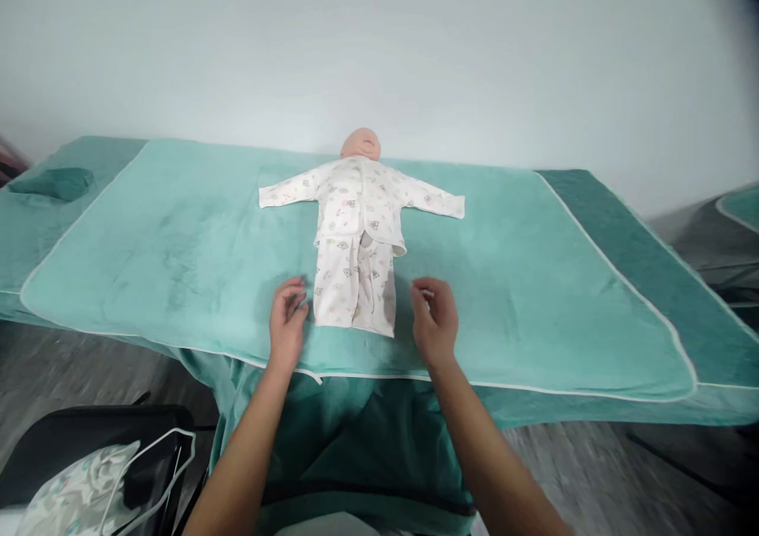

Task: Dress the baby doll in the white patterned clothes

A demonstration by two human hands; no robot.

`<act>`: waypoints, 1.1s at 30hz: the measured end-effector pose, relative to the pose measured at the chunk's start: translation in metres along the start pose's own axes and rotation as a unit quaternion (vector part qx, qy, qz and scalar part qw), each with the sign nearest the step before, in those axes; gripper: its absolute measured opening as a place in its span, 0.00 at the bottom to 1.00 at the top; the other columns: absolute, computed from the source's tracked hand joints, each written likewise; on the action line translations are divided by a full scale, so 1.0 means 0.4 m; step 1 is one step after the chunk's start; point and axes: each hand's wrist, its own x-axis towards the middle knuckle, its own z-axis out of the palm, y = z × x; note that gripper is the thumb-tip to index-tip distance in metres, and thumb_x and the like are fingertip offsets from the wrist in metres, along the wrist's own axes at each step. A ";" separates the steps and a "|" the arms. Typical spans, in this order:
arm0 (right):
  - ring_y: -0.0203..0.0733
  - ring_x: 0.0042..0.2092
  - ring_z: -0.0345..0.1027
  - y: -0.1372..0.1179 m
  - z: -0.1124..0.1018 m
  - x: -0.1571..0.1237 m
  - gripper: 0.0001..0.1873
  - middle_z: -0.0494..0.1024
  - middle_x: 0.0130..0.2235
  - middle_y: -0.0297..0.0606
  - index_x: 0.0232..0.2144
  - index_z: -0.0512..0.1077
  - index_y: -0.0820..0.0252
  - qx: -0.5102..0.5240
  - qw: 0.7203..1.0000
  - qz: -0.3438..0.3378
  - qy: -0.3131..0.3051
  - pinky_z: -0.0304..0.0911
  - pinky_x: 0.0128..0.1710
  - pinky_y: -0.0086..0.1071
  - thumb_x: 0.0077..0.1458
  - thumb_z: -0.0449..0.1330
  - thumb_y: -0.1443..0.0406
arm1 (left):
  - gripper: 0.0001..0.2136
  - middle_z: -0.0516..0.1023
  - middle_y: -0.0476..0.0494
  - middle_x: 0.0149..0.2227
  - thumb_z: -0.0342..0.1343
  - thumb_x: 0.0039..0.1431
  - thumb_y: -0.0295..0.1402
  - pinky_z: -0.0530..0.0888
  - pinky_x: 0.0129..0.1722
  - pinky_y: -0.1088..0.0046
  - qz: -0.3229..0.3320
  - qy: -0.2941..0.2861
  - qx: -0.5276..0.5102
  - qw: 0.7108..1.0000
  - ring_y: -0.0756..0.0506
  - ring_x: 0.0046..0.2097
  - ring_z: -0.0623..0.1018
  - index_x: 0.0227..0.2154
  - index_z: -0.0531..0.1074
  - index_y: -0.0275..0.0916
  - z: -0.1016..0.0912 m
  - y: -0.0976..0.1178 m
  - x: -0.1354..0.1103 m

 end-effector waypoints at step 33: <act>0.52 0.75 0.47 0.094 0.206 0.362 0.43 0.56 0.75 0.34 0.72 0.57 0.48 0.120 0.961 0.164 -0.186 0.44 0.76 0.50 0.62 0.54 0.39 | 0.24 0.73 0.45 0.66 0.61 0.64 0.46 0.66 0.70 0.57 -0.106 -0.064 -0.145 0.982 0.37 0.69 0.70 0.60 0.73 0.44 0.250 0.001 0.429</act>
